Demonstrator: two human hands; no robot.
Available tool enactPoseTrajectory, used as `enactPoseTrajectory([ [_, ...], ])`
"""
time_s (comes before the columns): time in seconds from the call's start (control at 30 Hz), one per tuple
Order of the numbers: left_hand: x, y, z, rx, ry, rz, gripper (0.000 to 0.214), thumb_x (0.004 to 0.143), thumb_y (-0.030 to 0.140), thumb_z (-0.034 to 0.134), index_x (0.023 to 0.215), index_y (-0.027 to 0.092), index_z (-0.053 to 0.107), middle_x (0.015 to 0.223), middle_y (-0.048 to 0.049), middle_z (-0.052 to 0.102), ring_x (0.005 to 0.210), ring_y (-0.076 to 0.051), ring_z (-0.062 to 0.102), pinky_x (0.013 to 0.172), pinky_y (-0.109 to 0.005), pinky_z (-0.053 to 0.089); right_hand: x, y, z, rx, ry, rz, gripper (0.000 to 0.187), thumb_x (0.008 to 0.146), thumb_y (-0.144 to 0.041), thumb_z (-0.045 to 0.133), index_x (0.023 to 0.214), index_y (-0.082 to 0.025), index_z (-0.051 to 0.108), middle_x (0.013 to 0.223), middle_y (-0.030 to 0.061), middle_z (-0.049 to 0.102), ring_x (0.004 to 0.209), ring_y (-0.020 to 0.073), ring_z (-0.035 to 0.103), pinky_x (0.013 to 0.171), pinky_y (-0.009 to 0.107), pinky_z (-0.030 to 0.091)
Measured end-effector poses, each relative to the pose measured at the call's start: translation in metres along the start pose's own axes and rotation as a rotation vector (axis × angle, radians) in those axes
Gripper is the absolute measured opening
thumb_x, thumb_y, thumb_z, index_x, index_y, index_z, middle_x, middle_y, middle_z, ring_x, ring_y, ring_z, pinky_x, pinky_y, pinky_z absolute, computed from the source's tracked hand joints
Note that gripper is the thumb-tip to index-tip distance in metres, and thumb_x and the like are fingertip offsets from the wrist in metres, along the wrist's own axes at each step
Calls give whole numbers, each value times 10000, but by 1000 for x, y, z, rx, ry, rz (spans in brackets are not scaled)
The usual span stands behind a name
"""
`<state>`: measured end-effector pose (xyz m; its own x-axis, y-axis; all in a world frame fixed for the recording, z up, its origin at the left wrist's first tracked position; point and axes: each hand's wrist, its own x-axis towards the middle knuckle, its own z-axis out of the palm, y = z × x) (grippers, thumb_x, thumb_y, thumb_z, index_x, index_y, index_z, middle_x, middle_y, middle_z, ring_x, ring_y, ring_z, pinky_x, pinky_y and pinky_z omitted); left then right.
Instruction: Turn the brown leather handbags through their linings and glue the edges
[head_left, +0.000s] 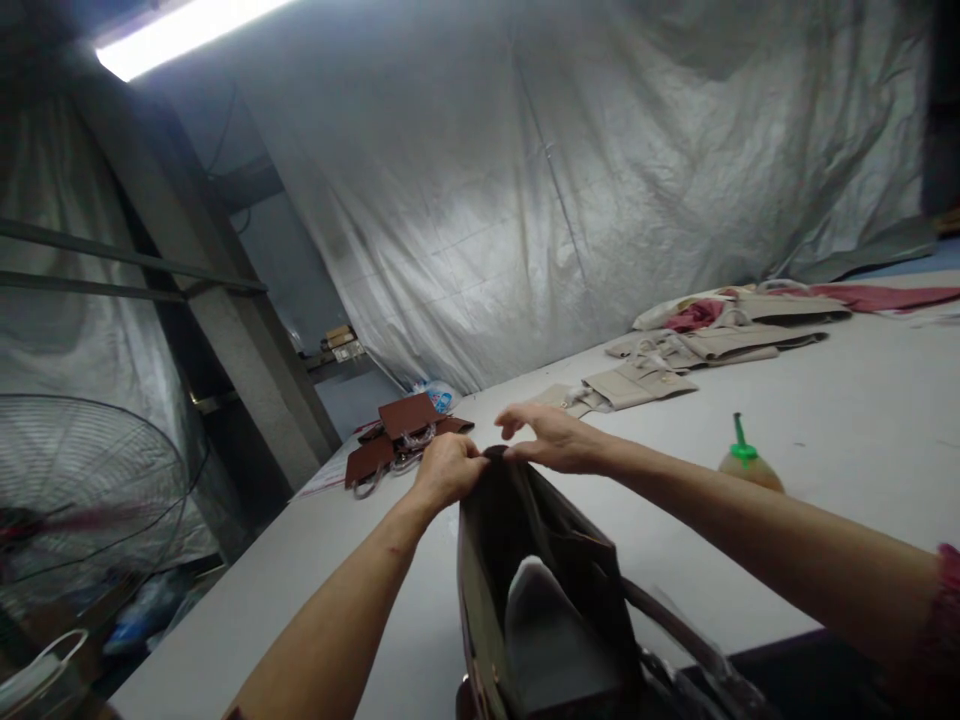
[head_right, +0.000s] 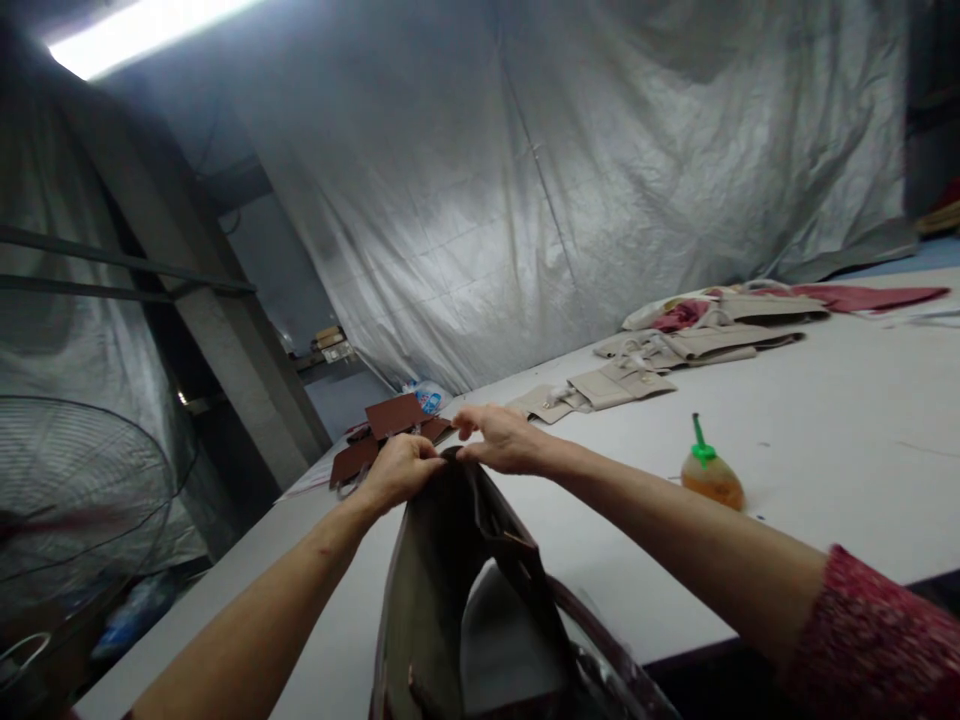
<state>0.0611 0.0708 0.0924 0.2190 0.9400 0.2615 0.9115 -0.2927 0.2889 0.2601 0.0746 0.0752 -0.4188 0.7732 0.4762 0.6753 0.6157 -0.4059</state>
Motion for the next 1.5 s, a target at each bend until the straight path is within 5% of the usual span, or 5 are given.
enactPoseTrajectory([
  [0.13,-16,-26,-14,68,173,-181,129,688,258,567,597,176,609,599,-22,601,628,-163,560,552,-251,326,-20,4,-13,328,95,68,326,861,-337,589,1117,-137,611,1030,92,698,956,201,628,878,329,441],
  [0.33,-29,-40,-8,169,49,-321,263,620,194,611,880,204,577,808,-45,625,769,-223,601,630,-287,393,-44,-5,0,415,-197,83,680,731,-478,722,1301,-167,516,1282,141,586,1137,277,569,919,378,479],
  [0.63,-34,-36,-12,-59,-26,483,489,590,-37,540,1012,207,559,1165,-58,425,1169,-182,435,1048,-305,362,-52,4,24,444,-171,133,535,741,-290,673,1245,-175,534,1130,87,659,946,216,635,785,302,496],
  [0.93,-24,-49,-7,-191,-76,443,77,756,93,615,755,169,623,1024,-50,581,981,-169,557,945,-312,415,-56,10,30,576,-131,151,338,726,-308,666,1036,-175,643,836,5,664,731,155,580,635,250,432],
  [1.5,-36,-46,-7,-192,72,163,96,712,197,719,657,164,648,757,-13,681,759,-158,621,746,-276,431,-48,28,36,485,59,123,268,774,-408,597,836,-174,712,709,4,642,665,158,555,617,264,413],
])
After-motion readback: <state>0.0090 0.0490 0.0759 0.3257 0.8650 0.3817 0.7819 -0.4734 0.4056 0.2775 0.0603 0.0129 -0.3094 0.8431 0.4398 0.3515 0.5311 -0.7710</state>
